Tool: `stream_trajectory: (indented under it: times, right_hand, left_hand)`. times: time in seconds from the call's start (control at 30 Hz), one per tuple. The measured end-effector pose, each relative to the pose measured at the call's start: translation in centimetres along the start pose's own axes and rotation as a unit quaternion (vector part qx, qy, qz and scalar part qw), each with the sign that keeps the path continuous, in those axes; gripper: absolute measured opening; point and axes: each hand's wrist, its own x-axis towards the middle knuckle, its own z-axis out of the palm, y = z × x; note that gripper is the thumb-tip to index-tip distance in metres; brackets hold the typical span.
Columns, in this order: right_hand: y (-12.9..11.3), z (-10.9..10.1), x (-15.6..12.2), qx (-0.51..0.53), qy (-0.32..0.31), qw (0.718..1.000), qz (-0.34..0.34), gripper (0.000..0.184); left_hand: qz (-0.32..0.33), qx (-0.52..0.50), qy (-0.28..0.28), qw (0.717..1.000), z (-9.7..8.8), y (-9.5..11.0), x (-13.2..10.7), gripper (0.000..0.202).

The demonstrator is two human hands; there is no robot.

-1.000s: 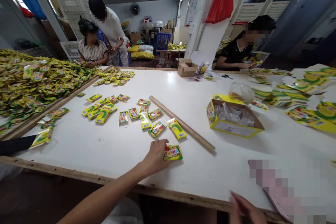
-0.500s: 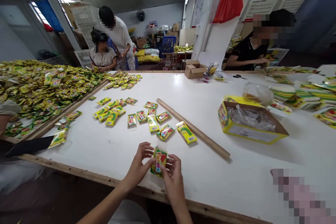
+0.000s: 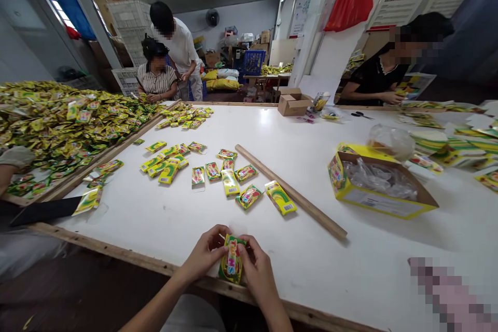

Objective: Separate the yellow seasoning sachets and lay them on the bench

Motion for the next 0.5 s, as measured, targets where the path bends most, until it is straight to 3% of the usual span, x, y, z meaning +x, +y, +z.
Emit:
stream_trajectory:
  times: [0.2,0.37,0.5]
  right_hand:
    - [0.4,0.2,1.1,-0.02,0.036,0.998,-0.052,0.034]
    - [1.0,0.6,0.9,0.042,0.089,0.995,-0.025,0.049]
    - [0.5,0.6,0.8,0.025,0.05,0.998,-0.011,0.045]
  left_hand:
    - [0.039,-0.003,0.032,0.999,0.5,0.2,0.0,0.011]
    - [0.058,-0.05,0.046,0.996,0.7,0.3,-0.4,0.028]
    - [0.047,-0.003,0.046,0.998,0.5,0.3,-0.4,0.023]
